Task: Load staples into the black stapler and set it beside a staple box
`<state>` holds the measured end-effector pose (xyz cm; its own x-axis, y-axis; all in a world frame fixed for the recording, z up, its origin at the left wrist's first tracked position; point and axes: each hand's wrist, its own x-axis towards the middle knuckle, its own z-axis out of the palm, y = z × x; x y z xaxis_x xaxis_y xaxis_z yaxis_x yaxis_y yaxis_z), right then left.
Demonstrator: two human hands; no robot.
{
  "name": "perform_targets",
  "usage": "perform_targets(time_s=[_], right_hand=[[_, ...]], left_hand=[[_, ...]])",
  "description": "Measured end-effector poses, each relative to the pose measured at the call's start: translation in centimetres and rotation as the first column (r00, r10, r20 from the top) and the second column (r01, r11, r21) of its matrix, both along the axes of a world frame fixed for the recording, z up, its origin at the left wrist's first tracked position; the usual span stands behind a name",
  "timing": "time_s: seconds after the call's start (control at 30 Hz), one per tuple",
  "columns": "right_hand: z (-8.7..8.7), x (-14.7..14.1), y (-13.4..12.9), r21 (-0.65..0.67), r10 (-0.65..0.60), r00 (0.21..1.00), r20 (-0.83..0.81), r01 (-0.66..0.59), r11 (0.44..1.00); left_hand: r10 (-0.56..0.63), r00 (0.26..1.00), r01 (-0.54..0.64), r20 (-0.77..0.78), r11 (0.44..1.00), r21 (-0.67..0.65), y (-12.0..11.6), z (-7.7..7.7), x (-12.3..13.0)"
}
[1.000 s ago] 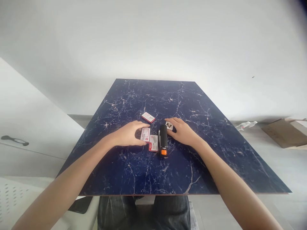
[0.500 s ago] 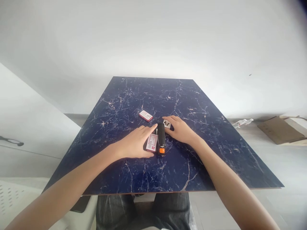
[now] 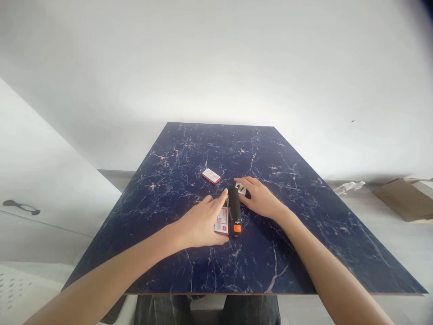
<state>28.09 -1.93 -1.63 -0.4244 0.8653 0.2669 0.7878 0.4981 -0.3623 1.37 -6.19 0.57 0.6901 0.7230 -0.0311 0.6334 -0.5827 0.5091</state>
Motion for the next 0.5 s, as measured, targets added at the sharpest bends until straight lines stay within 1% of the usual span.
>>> perform_targets(time_s=[0.07, 0.1, 0.13, 0.17, 0.2, 0.23, 0.27, 0.3, 0.37, 0.4, 0.43, 0.5], right_hand=[[0.1, 0.0, 0.0, -0.012, -0.003, 1.0, 0.005, 0.003, 1.0], [0.1, 0.0, 0.0, -0.019, -0.004, 1.0, 0.006, 0.004, 1.0], [0.1, 0.0, 0.0, -0.025, -0.006, 1.0, 0.006, 0.006, 1.0], [0.1, 0.0, 0.0, -0.029, -0.006, 1.0, 0.006, 0.006, 1.0], [0.1, 0.0, 0.0, -0.029, -0.005, 1.0, 0.006, 0.005, 1.0], [0.1, 0.0, 0.0, -0.025, -0.003, 1.0, 0.006, 0.003, 1.0], [0.1, 0.0, 0.0, -0.018, -0.001, 1.0, 0.005, 0.001, 1.0], [0.0, 0.0, 0.0, -0.012, -0.001, 1.0, 0.003, 0.001, 1.0], [0.0, 0.0, 0.0, -0.008, -0.002, 1.0, 0.002, 0.002, 1.0], [0.0, 0.0, 0.0, -0.01, -0.003, 1.0, 0.001, 0.003, 1.0], [0.0, 0.1, 0.0, -0.011, -0.004, 1.0, 0.0, 0.004, 1.0], [0.1, 0.1, 0.0, -0.01, -0.001, 1.0, 0.002, 0.001, 1.0]], left_hand=[[-0.049, 0.998, 0.05, 0.038, 0.999, -0.002, 0.4, 0.6, -0.6], [-0.06, 0.996, 0.06, 0.058, 0.998, 0.012, 1.0, 0.8, -0.8], [-0.048, 0.996, 0.045, 0.076, 0.998, 0.034, 1.9, 0.9, -0.9], [0.02, 0.994, -0.029, 0.106, 0.996, 0.081, 2.9, 0.9, -0.8], [0.123, 0.983, -0.143, 0.138, 0.979, 0.146, 4.1, 0.8, -0.5], [0.219, 0.965, -0.247, 0.147, 0.947, 0.208, 5.4, 0.5, 0.0], [0.284, 0.95, -0.31, 0.131, 0.915, 0.258, 6.7, 0.1, 0.6], [0.324, 0.941, -0.337, 0.095, 0.897, 0.285, 8.0, -0.3, 1.2], [0.336, 0.941, -0.332, 0.035, 0.899, 0.286, 9.8, -0.9, 2.2], [0.331, 0.943, -0.327, 0.03, 0.905, 0.273, 10.4, -0.9, 2.4], [0.317, 0.947, -0.318, 0.041, 0.916, 0.244, 10.6, -0.7, 2.4], [0.268, 0.957, -0.282, 0.107, 0.949, 0.139, 10.0, 0.3, 1.7]])
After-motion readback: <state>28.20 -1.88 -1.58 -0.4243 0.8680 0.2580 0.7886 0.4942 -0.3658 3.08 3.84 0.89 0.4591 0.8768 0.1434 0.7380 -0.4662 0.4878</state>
